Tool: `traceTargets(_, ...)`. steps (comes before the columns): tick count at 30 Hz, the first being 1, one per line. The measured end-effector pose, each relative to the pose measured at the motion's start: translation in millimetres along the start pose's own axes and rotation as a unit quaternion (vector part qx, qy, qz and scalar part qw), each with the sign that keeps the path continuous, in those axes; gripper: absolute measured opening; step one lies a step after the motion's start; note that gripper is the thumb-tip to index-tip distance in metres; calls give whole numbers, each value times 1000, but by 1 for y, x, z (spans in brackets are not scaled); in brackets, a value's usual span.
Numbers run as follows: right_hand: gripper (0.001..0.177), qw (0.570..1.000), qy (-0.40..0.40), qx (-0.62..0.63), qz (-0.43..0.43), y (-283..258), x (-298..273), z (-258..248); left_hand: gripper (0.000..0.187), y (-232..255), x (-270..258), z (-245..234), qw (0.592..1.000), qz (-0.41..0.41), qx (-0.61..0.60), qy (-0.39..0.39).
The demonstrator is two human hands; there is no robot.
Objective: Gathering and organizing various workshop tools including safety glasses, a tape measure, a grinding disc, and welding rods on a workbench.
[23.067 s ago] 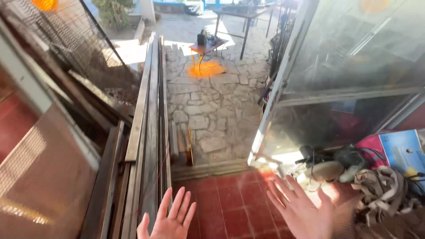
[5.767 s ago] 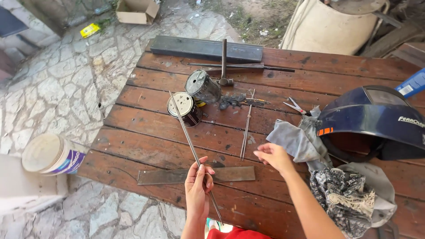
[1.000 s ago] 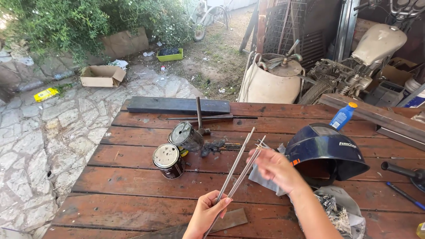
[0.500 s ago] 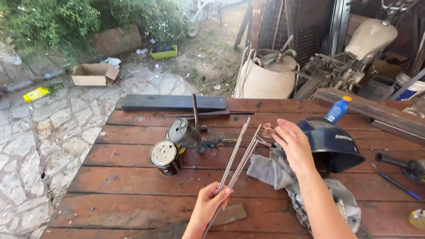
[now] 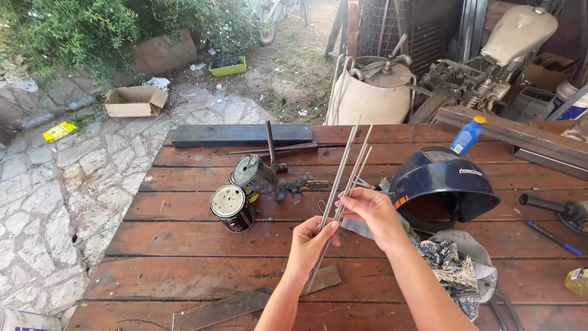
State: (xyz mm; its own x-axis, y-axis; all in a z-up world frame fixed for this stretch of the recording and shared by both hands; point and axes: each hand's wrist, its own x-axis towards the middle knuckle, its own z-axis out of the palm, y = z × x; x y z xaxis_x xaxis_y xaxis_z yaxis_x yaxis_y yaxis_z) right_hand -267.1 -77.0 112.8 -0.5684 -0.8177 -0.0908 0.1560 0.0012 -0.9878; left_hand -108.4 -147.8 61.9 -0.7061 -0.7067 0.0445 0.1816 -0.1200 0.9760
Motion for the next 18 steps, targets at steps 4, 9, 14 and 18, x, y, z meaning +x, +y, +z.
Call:
traceTargets(4,17,1000,-8,0,12,-6,2,-8,23,7,0,4,999,-34,-19,-27)
traceTargets(9,20,999,3,28,-41,-14,14,-30,31,18,0,1,978,-108,-179,-21)
traceTargets(14,21,999,-13,12,-48,-25,9,-35,32,17,3,11,983,-68,-170,-22)
traceTargets(18,20,998,-16,-13,-52,-25,3,-28,35,12,8,26,984,-59,-165,-4)
